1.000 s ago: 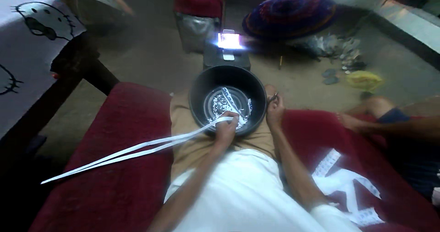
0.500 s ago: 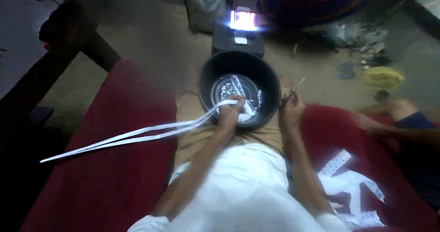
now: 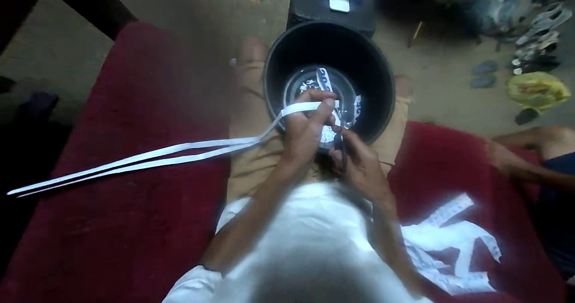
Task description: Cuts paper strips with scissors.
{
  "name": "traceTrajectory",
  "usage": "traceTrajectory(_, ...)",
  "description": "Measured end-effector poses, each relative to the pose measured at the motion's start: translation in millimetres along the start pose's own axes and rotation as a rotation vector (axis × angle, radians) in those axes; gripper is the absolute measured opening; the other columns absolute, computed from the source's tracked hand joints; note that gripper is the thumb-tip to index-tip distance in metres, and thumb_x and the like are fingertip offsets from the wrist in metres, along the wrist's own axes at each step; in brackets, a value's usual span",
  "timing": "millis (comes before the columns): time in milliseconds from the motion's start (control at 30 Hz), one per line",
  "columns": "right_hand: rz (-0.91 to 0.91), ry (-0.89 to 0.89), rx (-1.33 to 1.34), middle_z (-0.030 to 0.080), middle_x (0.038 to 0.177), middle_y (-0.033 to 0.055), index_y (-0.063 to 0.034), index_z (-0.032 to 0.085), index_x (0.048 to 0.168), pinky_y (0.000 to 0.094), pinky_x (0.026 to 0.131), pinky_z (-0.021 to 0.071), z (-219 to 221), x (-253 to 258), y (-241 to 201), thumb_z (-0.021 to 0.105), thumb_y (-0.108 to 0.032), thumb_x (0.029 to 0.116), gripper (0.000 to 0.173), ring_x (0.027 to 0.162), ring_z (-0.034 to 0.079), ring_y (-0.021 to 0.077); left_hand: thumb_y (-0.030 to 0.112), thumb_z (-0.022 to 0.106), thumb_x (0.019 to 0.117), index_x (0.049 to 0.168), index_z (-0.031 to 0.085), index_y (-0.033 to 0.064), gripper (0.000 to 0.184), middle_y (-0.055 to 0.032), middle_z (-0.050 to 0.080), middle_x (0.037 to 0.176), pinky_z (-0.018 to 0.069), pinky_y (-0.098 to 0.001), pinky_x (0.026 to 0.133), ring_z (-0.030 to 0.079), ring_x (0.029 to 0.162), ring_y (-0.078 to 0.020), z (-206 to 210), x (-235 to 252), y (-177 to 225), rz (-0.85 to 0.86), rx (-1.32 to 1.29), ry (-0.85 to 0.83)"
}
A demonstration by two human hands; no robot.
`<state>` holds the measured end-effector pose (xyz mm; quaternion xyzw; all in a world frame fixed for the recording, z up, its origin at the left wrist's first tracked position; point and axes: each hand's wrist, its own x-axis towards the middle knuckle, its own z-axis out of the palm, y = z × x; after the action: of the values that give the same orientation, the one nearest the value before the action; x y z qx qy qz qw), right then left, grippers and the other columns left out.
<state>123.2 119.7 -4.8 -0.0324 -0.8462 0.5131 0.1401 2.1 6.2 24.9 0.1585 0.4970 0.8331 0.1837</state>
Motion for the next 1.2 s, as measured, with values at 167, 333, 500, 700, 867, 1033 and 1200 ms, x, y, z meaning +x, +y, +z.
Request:
traceTrajectory(167,-0.003,-0.035,0.021,0.066,0.090,0.0057,-0.0030,0.051,0.145,0.0285,0.058,0.0561,7,0,3,0.058,-0.020,0.1021,0.047,0.067,0.061,0.0113,0.009,0.057,0.1042,0.118,0.063,0.0047,0.016,-0.0036,0.061,0.078,0.0547,-0.0224,0.057,0.058,0.059,-0.0095,-6,-12,4,0.007,0.091,-0.043)
traceTrajectory(333,0.003,-0.009,-0.010,0.065,0.089,0.0039,-0.0042,0.053,0.143,0.0257,0.057,0.0537,12,4,-1,0.059,-0.021,0.1021,0.045,0.065,0.059,0.0085,0.009,0.057,0.1036,0.119,0.064,0.0059,0.017,-0.0034,0.064,0.084,0.0531,-0.0203,0.058,0.059,0.063,-0.0086,-9,-15,2,0.014,0.167,-0.019)
traceTrajectory(500,-0.006,-0.013,-0.021,0.067,0.094,0.0060,-0.0017,0.051,0.144,0.0266,0.059,0.0569,12,6,2,0.058,-0.020,0.1024,0.046,0.068,0.062,0.0092,0.008,0.057,0.1035,0.118,0.064,0.0045,0.016,-0.0039,0.064,0.083,0.0524,-0.0200,0.058,0.059,0.063,-0.0081,-11,-16,-2,0.049,0.199,-0.024)
traceTrajectory(700,-0.001,-0.011,-0.014,0.066,0.091,0.0060,-0.0018,0.052,0.144,0.0271,0.059,0.0560,12,6,2,0.058,-0.017,0.1012,0.046,0.066,0.061,0.0098,0.008,0.058,0.1036,0.118,0.064,0.0046,0.016,-0.0038,0.064,0.084,0.0524,-0.0196,0.058,0.059,0.063,-0.0076,-10,-17,-2,0.040,0.213,-0.023)
traceTrajectory(867,-0.017,0.002,-0.016,0.064,0.088,0.0052,-0.0011,0.053,0.142,0.0259,0.057,0.0544,12,7,4,0.058,-0.020,0.1028,0.044,0.064,0.059,0.0089,0.010,0.057,0.1042,0.119,0.064,0.0050,0.017,-0.0042,0.064,0.083,0.0515,-0.0191,0.057,0.059,0.062,-0.0078,-10,-19,-3,0.027,0.230,-0.023)
traceTrajectory(1033,-0.017,-0.009,-0.025,0.064,0.088,0.0050,-0.0005,0.052,0.142,0.0261,0.056,0.0550,11,6,5,0.057,-0.021,0.1034,0.044,0.064,0.059,0.0090,0.010,0.058,0.1039,0.118,0.065,0.0049,0.017,-0.0042,0.064,0.083,0.0512,-0.0195,0.057,0.059,0.063,-0.0084,-9,-18,-6,0.035,0.227,-0.017)
traceTrajectory(1200,-0.028,0.002,0.003,0.065,0.087,0.0051,0.0014,0.054,0.140,0.0246,0.056,0.0547,12,6,6,0.056,-0.017,0.1037,0.041,0.064,0.059,0.0081,0.009,0.058,0.1039,0.119,0.064,0.0056,0.017,-0.0042,0.064,0.080,0.0510,-0.0190,0.055,0.058,0.061,-0.0084,-11,-18,-7,0.020,0.210,-0.011)
